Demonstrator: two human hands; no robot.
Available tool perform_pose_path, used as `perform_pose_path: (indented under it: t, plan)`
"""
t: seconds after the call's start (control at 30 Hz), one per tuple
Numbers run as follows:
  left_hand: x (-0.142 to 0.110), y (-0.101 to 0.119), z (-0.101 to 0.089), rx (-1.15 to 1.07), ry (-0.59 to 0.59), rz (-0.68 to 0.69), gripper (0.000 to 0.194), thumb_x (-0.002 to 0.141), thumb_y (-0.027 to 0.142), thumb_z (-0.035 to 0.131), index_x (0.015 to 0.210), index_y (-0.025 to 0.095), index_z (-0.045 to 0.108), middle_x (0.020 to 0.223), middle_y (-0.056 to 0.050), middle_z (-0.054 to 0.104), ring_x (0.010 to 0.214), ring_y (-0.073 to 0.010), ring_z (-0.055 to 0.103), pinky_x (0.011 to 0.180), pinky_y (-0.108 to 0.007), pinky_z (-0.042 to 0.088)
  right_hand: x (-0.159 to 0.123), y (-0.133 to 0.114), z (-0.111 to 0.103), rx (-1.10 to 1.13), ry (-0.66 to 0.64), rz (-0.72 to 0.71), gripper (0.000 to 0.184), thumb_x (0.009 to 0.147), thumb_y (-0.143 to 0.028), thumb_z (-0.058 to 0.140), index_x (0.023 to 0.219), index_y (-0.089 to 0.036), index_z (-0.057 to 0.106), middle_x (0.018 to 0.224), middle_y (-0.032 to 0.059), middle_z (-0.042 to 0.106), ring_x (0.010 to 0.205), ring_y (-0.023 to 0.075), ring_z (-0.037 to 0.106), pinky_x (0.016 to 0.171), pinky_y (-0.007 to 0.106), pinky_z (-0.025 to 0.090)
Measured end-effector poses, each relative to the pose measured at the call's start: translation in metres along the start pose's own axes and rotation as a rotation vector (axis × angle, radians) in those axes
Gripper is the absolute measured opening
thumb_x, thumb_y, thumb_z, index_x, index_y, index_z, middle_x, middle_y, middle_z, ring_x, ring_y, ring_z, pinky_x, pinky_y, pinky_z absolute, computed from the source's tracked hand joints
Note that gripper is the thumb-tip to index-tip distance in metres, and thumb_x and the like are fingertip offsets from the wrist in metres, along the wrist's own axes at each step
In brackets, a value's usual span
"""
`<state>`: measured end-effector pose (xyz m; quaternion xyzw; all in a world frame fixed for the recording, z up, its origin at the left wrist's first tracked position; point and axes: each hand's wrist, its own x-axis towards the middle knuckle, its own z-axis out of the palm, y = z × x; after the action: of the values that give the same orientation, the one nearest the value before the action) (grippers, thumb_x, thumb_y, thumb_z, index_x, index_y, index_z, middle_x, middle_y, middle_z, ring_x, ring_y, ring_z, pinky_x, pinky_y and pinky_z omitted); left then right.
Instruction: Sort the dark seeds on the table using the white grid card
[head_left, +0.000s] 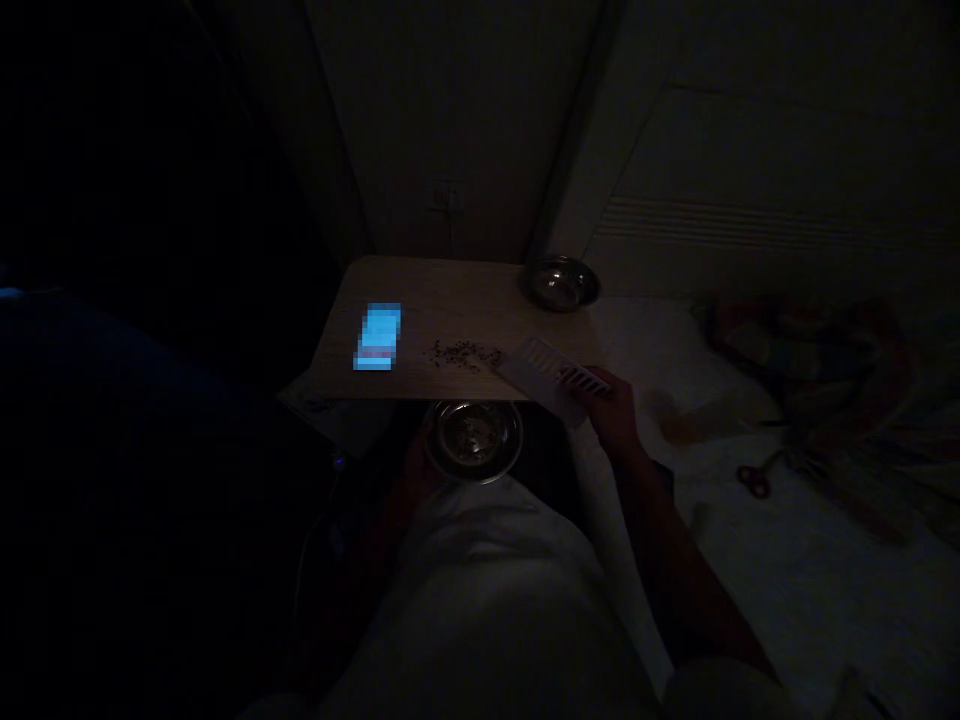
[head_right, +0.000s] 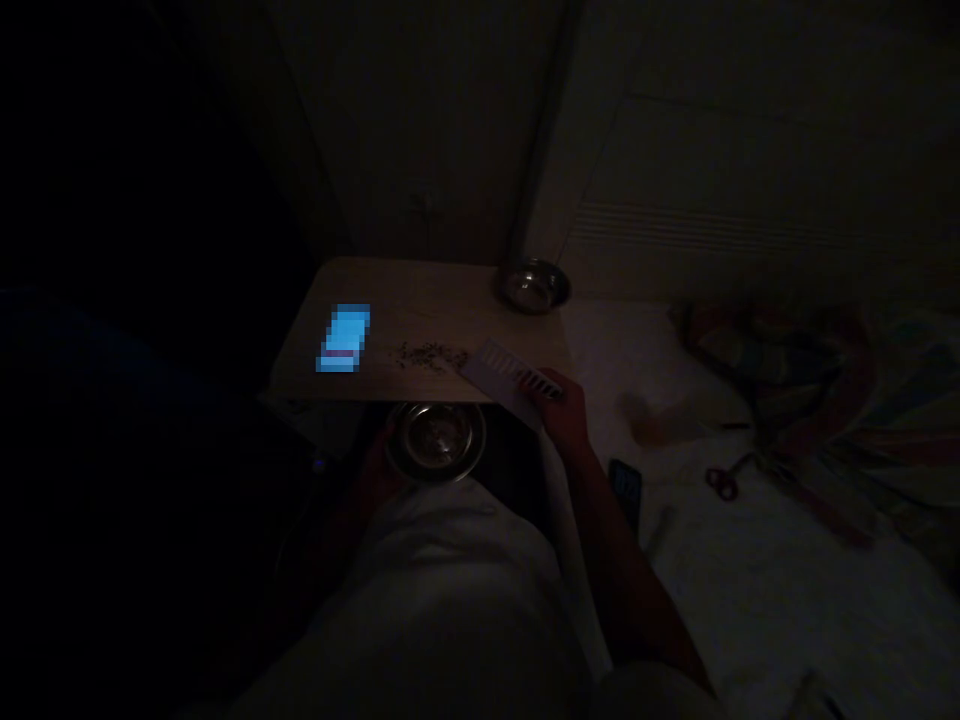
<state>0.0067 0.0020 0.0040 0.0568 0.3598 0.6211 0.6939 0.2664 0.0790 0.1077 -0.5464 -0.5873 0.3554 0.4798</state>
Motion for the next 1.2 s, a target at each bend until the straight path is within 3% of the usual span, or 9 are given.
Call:
perform_pose_path:
  t: [0.27,0.43,0.6,0.73,0.87,1.2]
  plan:
    - [-0.001,-0.003,0.002,-0.01,-0.01,-0.026,0.039,0.075,0.036,0.06,0.109,0.019,0.062,0.109,-0.008,0.066,0.121,-0.0297,0.047,0.102,-0.046,0.034,0.009,-0.011,0.028,-0.036,-0.13,-0.036,0.02,0.066,-0.03,0.066,0.082,-0.017,0.068,0.073,-0.0001,0.065,0.063,0.0134,0.055,0.057,0.024,0.04]
    - [0.002,-0.005,-0.004,0.064,-0.018,0.085,0.033,0.075,0.033,0.062,0.105,0.02,0.064,0.115,-0.004,0.064,0.126,-0.0253,0.041,0.107,-0.039,0.029,0.02,-0.022,0.066,0.064,-0.189,-0.055,0.02,0.067,-0.029,0.065,0.083,-0.017,0.067,0.076,0.0012,0.066,0.064,0.0144,0.057,0.057,0.024,0.041]
    - [0.004,-0.003,-0.001,0.02,0.01,-0.001,0.034,0.075,0.038,0.061,0.102,0.019,0.065,0.107,-0.007,0.067,0.12,-0.0287,0.047,0.104,-0.045,0.032,0.028,-0.028,0.109,0.026,-0.192,-0.101,0.02,0.069,-0.028,0.063,0.085,-0.016,0.066,0.079,0.0024,0.067,0.068,0.016,0.058,0.06,0.025,0.043]
    - [0.004,-0.002,-0.001,-0.019,0.023,-0.061,0.038,0.074,0.042,0.06,0.104,0.019,0.063,0.106,-0.008,0.067,0.121,-0.0297,0.046,0.103,-0.047,0.032,0.028,-0.025,0.129,-0.054,-0.215,-0.114,0.021,0.07,-0.029,0.062,0.088,-0.018,0.066,0.081,0.0022,0.068,0.071,0.017,0.059,0.062,0.025,0.044]
    - [0.009,-0.006,-0.006,-0.025,0.041,-0.02,0.03,0.074,0.038,0.06,0.097,0.019,0.066,0.102,-0.007,0.069,0.122,-0.0287,0.045,0.104,-0.043,0.032,0.029,-0.018,0.126,-0.058,-0.172,-0.075,0.025,0.07,-0.03,0.062,0.09,-0.017,0.067,0.084,0.0032,0.069,0.073,0.0177,0.06,0.065,0.026,0.045]
    - [0.011,-0.008,-0.015,0.063,0.012,0.063,0.029,0.076,0.036,0.06,0.097,0.019,0.067,0.106,-0.007,0.068,0.121,-0.0285,0.047,0.105,-0.043,0.032,0.041,-0.002,0.086,-0.146,-0.089,-0.072,0.028,0.068,-0.032,0.062,0.091,-0.017,0.068,0.086,0.0055,0.07,0.073,0.0183,0.062,0.065,0.028,0.046]
